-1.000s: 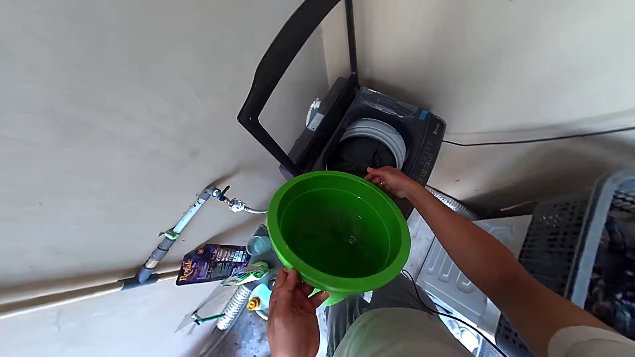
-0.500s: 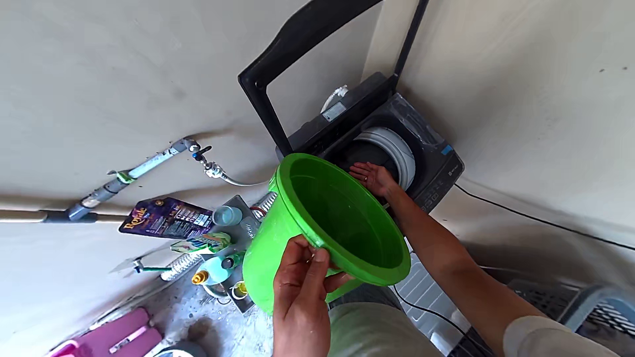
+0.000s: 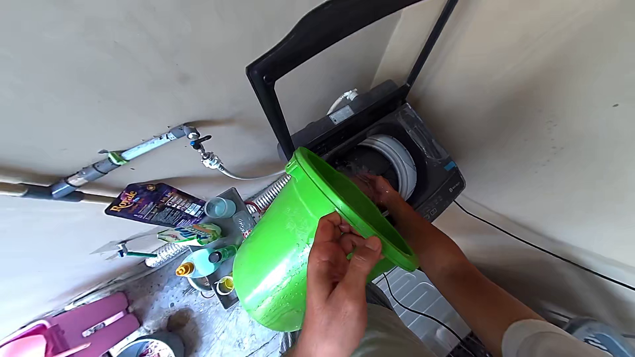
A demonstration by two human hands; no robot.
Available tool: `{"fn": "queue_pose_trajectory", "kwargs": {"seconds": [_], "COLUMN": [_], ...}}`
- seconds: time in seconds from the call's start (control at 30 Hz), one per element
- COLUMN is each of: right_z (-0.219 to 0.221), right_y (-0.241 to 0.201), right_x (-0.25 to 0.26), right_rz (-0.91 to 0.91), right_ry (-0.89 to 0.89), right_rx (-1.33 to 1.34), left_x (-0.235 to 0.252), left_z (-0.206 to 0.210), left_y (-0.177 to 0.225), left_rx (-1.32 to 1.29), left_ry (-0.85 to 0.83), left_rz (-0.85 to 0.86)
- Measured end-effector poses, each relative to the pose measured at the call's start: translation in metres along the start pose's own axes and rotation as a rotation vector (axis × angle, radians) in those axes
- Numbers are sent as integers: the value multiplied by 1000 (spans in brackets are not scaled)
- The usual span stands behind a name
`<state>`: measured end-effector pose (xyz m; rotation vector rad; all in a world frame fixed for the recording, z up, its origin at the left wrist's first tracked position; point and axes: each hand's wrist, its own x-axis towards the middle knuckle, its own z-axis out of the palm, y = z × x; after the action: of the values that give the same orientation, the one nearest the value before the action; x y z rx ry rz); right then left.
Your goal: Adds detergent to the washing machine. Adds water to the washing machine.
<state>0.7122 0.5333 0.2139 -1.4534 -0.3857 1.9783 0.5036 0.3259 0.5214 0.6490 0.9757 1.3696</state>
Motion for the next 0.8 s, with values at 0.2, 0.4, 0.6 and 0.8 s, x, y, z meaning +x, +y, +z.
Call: {"fn": "queue_pose_trajectory", "kwargs": {"seconds": [0.2, 0.4, 0.6, 0.8], "right_z": [-5, -15, -14, -8], "right_y": [-2, -2, 2, -12], "right_x": [12, 22, 28, -34], "right_rz": [28, 66, 78, -169], "right_ry": [96, 106, 177, -333], "right_rx": [-38, -84, -176, -81], "left_x": [9, 16, 18, 22], "left_z": [5, 10, 17, 25], "left_y": [-1, -3, -6, -8], "left_rx": [16, -8, 1, 48], "left_ry": [-8, -42, -59, -84], "left_rz": [6, -7, -12, -23]}}
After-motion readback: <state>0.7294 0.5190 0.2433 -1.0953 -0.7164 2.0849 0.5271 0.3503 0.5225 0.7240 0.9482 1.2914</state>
